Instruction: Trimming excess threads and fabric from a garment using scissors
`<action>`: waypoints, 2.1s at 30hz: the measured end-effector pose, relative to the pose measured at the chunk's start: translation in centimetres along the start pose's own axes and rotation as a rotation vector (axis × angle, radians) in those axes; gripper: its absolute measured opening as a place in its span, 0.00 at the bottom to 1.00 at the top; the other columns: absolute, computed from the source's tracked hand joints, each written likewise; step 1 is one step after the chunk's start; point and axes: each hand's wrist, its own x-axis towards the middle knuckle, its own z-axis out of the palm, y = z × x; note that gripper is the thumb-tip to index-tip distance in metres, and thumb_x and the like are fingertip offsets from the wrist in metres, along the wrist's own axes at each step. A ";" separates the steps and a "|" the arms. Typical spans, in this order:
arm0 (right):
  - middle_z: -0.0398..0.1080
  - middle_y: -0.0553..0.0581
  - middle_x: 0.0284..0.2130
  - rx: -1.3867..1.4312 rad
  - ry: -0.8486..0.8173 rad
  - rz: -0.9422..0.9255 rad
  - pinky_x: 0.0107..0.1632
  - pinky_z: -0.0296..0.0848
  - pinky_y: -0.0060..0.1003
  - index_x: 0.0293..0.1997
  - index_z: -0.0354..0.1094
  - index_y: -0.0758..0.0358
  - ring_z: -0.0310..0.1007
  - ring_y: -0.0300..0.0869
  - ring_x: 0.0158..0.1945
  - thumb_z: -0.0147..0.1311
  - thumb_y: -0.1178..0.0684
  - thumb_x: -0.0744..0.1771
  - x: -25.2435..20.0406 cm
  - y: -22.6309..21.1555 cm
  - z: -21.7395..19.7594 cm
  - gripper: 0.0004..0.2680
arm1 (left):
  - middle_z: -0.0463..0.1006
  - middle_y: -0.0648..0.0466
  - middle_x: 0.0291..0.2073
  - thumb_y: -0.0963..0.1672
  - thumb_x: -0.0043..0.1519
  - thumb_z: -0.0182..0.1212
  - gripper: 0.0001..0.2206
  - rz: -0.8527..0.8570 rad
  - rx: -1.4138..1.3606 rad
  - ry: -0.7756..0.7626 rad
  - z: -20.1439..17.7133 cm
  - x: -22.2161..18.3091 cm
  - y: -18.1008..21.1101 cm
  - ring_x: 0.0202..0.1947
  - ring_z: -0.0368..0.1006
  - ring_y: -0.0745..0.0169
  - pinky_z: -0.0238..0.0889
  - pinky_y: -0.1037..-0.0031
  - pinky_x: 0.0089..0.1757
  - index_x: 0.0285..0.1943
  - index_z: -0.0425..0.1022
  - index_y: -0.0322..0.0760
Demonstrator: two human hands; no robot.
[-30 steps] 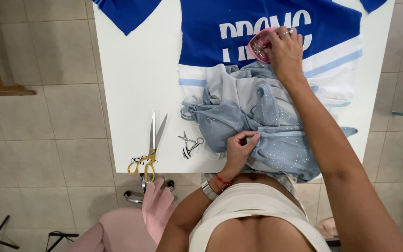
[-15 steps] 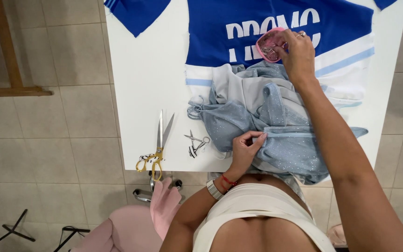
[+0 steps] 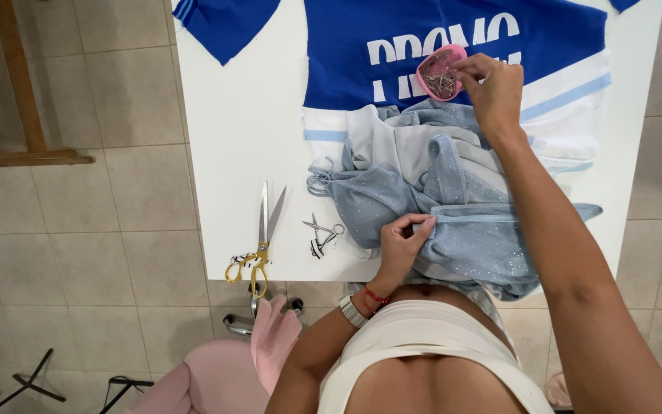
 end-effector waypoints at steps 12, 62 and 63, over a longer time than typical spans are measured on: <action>0.76 0.61 0.43 -0.059 0.036 0.292 0.41 0.79 0.43 0.44 0.84 0.62 0.75 0.47 0.40 0.74 0.62 0.72 -4.9 7.3 -5.9 0.03 | 0.83 0.66 0.31 0.46 0.67 0.71 0.08 -0.011 0.018 -0.008 -0.2 -0.5 1.8 0.27 0.61 0.82 0.58 0.83 0.32 0.46 0.89 0.39; 0.75 0.66 0.35 0.515 0.118 0.325 0.27 0.81 0.38 0.42 0.80 0.76 0.80 0.47 0.23 0.68 0.70 0.67 -21.9 -13.8 -7.0 0.03 | 0.84 0.56 0.25 0.42 0.67 0.74 0.06 0.104 -0.044 0.062 -0.2 -0.8 1.1 0.27 0.59 0.87 0.57 0.87 0.26 0.47 0.89 0.33; 0.75 0.66 0.35 0.478 0.113 0.302 0.27 0.81 0.38 0.42 0.79 0.78 0.80 0.48 0.22 0.68 0.70 0.68 -22.0 -13.9 -7.1 0.03 | 0.84 0.56 0.25 0.42 0.67 0.73 0.05 0.110 -0.032 0.064 -0.2 -0.8 1.2 0.26 0.59 0.88 0.58 0.88 0.26 0.47 0.89 0.33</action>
